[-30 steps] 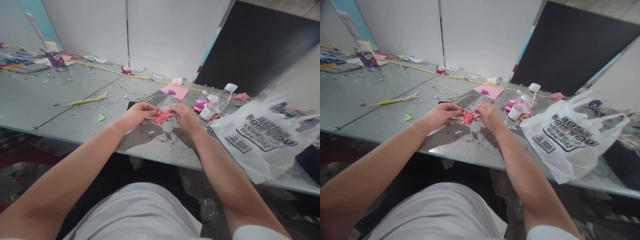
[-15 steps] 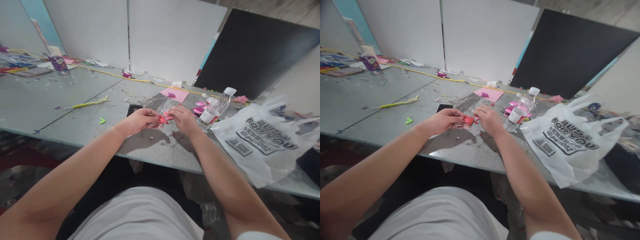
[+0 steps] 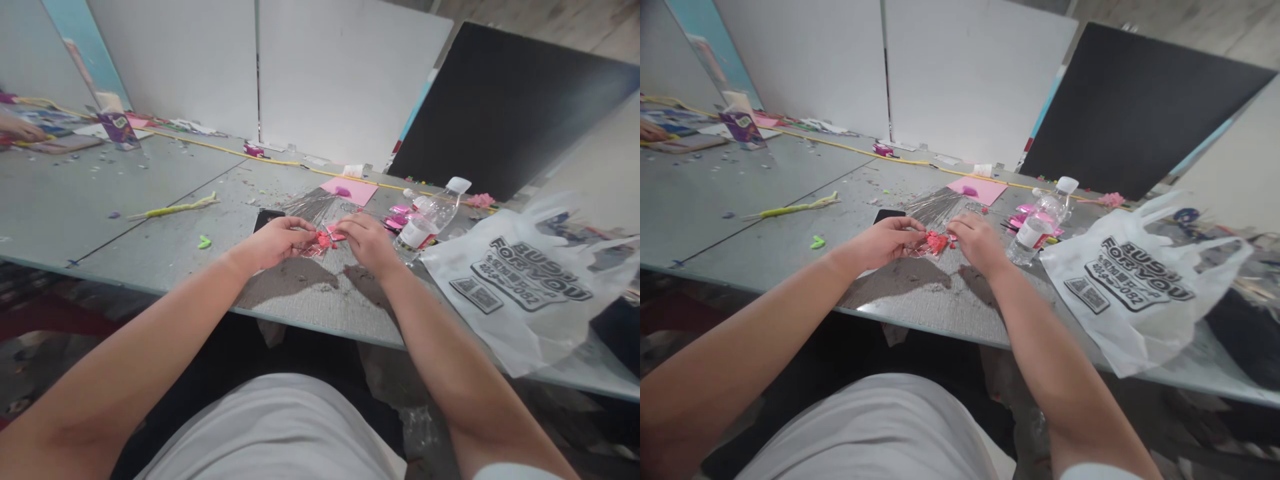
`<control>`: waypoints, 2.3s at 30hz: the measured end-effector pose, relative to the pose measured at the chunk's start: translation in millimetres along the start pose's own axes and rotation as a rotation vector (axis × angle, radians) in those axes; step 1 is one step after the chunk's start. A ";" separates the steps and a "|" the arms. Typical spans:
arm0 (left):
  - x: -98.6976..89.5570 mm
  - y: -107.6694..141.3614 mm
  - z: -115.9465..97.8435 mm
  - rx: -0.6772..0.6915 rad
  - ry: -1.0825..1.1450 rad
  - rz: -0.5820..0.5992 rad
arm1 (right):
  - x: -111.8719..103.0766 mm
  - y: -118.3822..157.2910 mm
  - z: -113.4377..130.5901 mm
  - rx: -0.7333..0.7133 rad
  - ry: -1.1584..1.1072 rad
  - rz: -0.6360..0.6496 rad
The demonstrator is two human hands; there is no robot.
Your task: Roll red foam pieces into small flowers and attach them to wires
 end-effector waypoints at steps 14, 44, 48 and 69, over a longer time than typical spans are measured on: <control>-3.8 -3.0 2.7 -0.026 0.100 0.188 | -1.3 -0.7 2.6 -0.003 -0.030 -0.029; -5.0 -1.3 0.0 -0.054 0.123 0.208 | -6.4 -1.8 19.1 -0.149 -0.017 -0.132; -5.0 -2.1 1.9 -0.046 0.120 0.213 | -6.8 -2.3 22.1 -0.207 0.000 -0.149; 3.0 4.6 -8.2 0.282 -0.254 0.039 | -7.5 3.5 12.4 -0.144 -0.007 -0.274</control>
Point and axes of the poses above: each hand's wrist, its own y-axis away from the middle knuckle, its own x-axis out of the palm, z = x × y, the point moved 4 cm from there along -y, towards the middle knuckle, and after that the axes turned 11 degrees about -y, right-handed, at the moved point
